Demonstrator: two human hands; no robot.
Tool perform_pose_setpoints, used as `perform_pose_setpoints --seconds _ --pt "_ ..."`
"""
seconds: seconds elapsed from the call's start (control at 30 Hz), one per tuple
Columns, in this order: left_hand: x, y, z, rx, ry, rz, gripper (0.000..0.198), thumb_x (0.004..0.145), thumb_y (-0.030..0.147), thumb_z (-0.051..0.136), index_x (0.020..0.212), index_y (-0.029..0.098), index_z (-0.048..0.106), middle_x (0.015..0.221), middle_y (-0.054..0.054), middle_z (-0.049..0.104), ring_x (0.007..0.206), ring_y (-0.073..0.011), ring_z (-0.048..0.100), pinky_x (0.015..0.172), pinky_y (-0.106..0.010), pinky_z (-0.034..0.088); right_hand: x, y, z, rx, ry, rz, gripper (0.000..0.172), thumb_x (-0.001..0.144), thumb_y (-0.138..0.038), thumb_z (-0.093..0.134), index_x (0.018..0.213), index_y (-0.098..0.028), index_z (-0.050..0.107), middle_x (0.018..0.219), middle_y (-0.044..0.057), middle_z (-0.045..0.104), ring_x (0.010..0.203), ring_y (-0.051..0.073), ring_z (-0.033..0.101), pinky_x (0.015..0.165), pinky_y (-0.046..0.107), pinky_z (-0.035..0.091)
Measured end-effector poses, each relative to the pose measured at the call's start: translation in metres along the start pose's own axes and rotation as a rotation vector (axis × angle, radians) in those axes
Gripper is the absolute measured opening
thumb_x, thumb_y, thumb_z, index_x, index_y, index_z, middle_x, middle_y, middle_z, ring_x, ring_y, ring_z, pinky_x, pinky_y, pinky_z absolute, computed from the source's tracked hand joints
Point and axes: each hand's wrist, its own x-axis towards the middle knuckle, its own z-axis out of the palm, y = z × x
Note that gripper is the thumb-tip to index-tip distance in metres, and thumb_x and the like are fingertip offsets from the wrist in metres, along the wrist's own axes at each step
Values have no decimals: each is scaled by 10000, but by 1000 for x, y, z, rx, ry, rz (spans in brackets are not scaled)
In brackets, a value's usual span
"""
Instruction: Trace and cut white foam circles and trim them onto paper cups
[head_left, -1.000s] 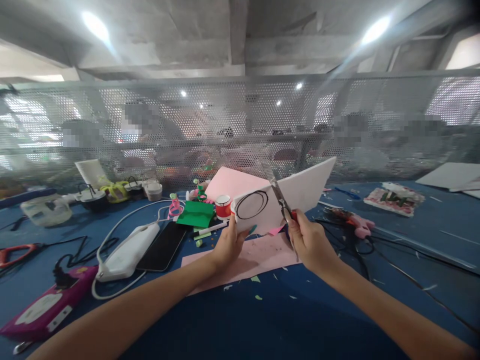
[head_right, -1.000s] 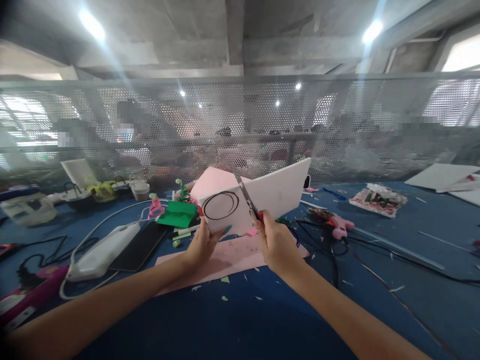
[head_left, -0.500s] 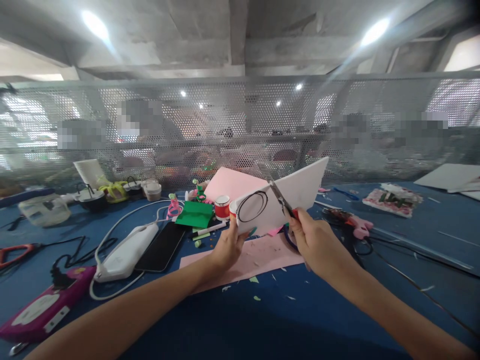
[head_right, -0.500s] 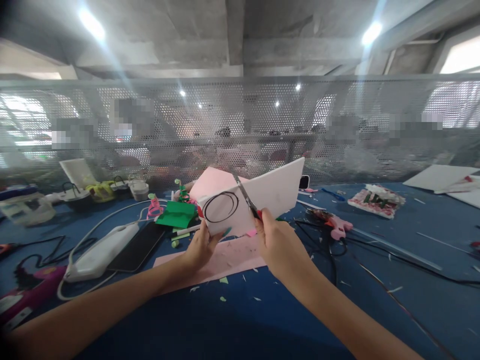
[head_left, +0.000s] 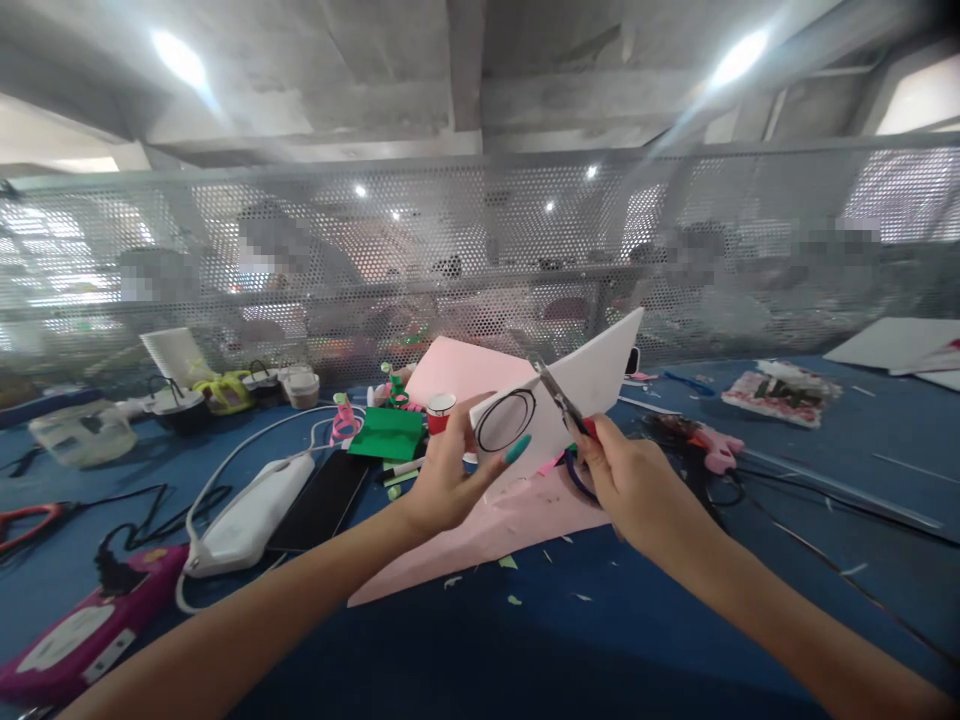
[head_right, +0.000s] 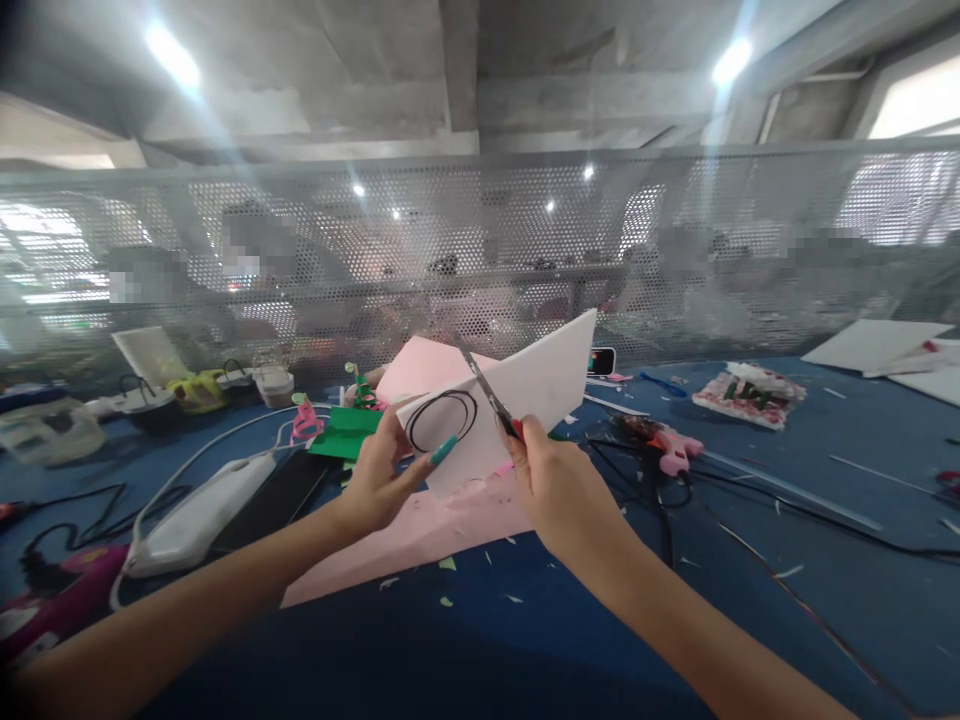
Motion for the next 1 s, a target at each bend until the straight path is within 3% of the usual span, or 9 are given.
perform_pose_setpoints --seconds 0.1,0.17,0.27,0.43,0.63,0.8,1.0 --pt "10 15 -10 46 41 -19 540 823 323 597 1325 212 430 764 1 595 620 -131 547 600 -257 490 -2 -2 3 -12 -10 3 301 961 -367 261 872 -188 485 499 11 540 415 162 511 440 265 261" --pt "16 22 -11 52 52 -41 478 805 268 607 1267 223 493 818 -1 630 604 -118 544 590 -246 488 -3 -3 4 -27 -13 -2 301 964 -365 265 878 -187 491 501 13 544 416 162 513 438 264 254" --pt "21 25 -10 50 46 -50 342 804 196 574 1145 210 567 914 -21 674 680 -131 596 635 -248 503 -5 -5 4 -74 -11 -16 293 962 -353 274 871 -186 497 493 10 530 407 157 496 435 264 238" --pt "22 24 -9 126 39 -13 188 792 128 545 969 189 570 857 -26 683 796 -166 637 710 -263 498 -7 -8 3 -133 -13 -17 298 957 -361 266 874 -186 493 504 24 546 399 163 490 434 269 225" --pt "17 26 -8 194 31 -3 199 787 111 519 966 195 544 763 -12 657 637 -137 603 568 -220 446 -5 -11 3 -202 -27 -10 270 949 -319 265 889 -183 490 525 49 575 416 191 521 438 276 225" --pt "17 29 -7 244 42 39 168 800 115 492 939 202 531 688 5 615 566 -121 565 529 -211 417 3 -14 1 -251 -111 30 208 937 -293 314 900 -183 487 541 63 598 429 197 538 428 277 210" --pt "18 33 -3 337 93 -54 172 819 117 499 974 191 492 688 -12 615 571 -158 579 520 -237 399 -4 -10 3 -201 -65 38 240 944 -311 291 903 -182 489 544 57 596 432 196 548 433 273 223"
